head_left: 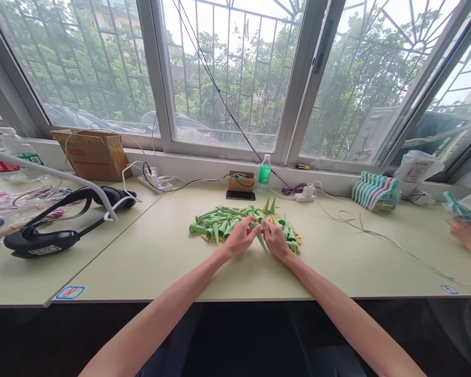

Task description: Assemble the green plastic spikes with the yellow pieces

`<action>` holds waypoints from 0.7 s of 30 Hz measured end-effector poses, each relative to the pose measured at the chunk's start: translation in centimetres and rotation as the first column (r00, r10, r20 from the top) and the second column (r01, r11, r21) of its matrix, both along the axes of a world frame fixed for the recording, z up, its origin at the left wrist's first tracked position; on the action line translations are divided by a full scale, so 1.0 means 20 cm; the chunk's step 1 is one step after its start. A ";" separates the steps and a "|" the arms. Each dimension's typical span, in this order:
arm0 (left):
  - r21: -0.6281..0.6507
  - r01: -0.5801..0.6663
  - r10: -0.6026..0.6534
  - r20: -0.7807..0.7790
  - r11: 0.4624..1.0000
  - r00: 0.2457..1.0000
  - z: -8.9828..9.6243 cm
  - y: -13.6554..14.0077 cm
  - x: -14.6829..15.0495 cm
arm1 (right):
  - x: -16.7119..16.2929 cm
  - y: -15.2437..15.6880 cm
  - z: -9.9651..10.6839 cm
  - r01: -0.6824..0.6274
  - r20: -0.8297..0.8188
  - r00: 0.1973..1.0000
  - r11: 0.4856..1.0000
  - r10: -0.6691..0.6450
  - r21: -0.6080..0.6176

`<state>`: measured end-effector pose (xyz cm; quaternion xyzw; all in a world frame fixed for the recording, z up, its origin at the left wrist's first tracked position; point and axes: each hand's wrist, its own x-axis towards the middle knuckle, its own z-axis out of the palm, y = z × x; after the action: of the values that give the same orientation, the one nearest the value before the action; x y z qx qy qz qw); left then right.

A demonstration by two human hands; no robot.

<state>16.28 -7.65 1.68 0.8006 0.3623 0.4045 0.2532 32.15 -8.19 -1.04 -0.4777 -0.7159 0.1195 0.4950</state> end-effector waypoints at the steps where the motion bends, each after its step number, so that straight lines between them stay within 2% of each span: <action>1: 0.013 -0.006 0.006 -0.002 1.000 1.000 0.00 0.00 0.00 | 0.00 0.00 0.00 -0.002 0.000 1.000 1.000 0.002 -0.001; 10: 0.113 -0.039 0.042 -0.025 0.993 0.999 -0.01 0.01 0.00 | 0.00 0.00 0.01 -0.008 0.006 1.000 1.000 0.008 0.001; 21: 0.168 -0.050 0.056 -0.032 0.985 0.998 -0.03 0.02 0.00 | 0.00 0.00 0.01 -0.007 -0.002 1.000 1.000 0.007 -0.003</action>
<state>16.27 -7.21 1.08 0.8162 0.3531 0.4255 0.1679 32.13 -8.23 -0.86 -0.4760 -0.7169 0.1226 0.4945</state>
